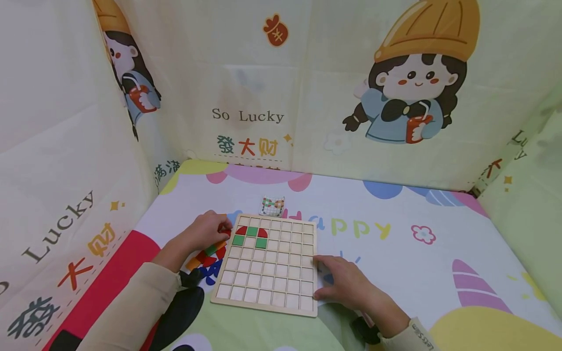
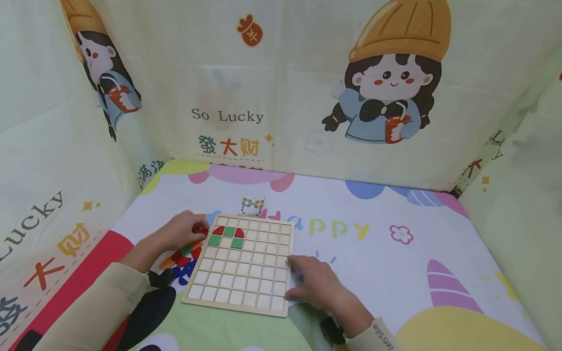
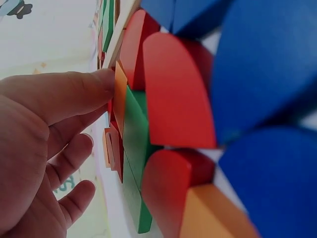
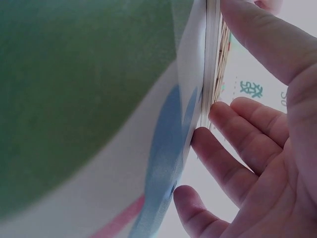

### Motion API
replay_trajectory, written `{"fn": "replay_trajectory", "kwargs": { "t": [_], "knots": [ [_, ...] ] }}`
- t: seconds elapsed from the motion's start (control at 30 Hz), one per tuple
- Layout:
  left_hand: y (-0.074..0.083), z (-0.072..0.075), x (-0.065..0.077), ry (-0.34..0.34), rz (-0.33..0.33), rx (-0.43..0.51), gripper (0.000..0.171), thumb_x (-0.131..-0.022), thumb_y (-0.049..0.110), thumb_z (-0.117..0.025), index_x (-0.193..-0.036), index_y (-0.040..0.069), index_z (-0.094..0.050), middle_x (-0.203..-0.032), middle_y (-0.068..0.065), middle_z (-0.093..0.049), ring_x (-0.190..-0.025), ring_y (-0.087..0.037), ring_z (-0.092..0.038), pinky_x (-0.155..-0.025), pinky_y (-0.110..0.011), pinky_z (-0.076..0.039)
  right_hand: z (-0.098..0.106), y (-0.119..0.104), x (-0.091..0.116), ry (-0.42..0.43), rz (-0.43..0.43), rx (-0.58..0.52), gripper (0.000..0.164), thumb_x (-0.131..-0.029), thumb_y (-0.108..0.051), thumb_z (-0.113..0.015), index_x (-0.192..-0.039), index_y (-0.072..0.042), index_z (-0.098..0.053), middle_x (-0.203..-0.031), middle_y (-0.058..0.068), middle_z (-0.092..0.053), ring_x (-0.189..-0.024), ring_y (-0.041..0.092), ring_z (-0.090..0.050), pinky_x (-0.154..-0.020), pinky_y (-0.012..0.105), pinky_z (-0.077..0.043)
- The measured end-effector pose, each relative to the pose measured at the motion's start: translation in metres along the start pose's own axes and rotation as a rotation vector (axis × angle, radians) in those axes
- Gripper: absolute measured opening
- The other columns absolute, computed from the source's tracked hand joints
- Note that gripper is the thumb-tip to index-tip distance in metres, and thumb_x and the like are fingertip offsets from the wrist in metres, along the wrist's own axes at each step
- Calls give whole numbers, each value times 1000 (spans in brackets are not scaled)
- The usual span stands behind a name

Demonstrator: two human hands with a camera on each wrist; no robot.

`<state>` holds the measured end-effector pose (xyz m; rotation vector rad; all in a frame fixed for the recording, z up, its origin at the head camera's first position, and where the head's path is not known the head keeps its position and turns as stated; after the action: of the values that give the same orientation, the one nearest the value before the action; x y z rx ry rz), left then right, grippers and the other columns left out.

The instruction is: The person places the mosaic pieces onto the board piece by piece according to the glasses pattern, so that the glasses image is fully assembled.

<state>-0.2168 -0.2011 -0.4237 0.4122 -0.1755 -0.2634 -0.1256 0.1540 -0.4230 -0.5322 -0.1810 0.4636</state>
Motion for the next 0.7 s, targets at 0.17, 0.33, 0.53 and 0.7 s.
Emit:
{"fn": "replay_trajectory", "kwargs": {
  "t": [0.17,0.33,0.53,0.7],
  "knots": [
    [1,-1,-1,-7,21,8,25,-89,12,-74,-113,8,-70,-99,-6,-58,-100,-26,-50,-73,-35,-56,-1,0,-1,-2,-4,-4,78,-70,-37,-91,-133,-5,-59,-133,11,-61,-124,35,-55,-102,54,-42],
    [2,0,-2,-13,29,11,25,-89,13,-74,-113,9,-70,-102,-7,-58,-100,-26,-50,-74,-36,-56,-1,0,-1,-3,-8,-6,77,-70,-36,-91,-134,-6,-59,-133,11,-61,-124,35,-54,-102,54,-42],
    [2,1,-3,-28,32,2,25,-88,15,-76,-112,9,-70,-100,-7,-57,-100,-25,-50,-72,-34,-56,0,0,-1,-2,-9,-4,78,-70,-36,-91,-134,-5,-59,-133,11,-61,-124,35,-54,-102,54,-41],
    [1,2,-4,-13,32,-26,29,-86,18,-78,-112,9,-70,-98,-6,-57,-99,-25,-50,-71,-32,-55,0,0,-1,-3,-10,-9,78,-70,-36,-91,-134,-6,-59,-133,11,-61,-124,35,-54,-102,54,-42]
  ]
}}
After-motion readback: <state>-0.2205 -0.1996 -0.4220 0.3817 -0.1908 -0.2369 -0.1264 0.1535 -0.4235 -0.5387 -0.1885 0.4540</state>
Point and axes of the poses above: each hand's wrist, its own x-axis away from the middle knuckle, its own z-axis out of the back of the hand, y = z × x, the point moved 3 cm from there along -x, towards the middle knuckle
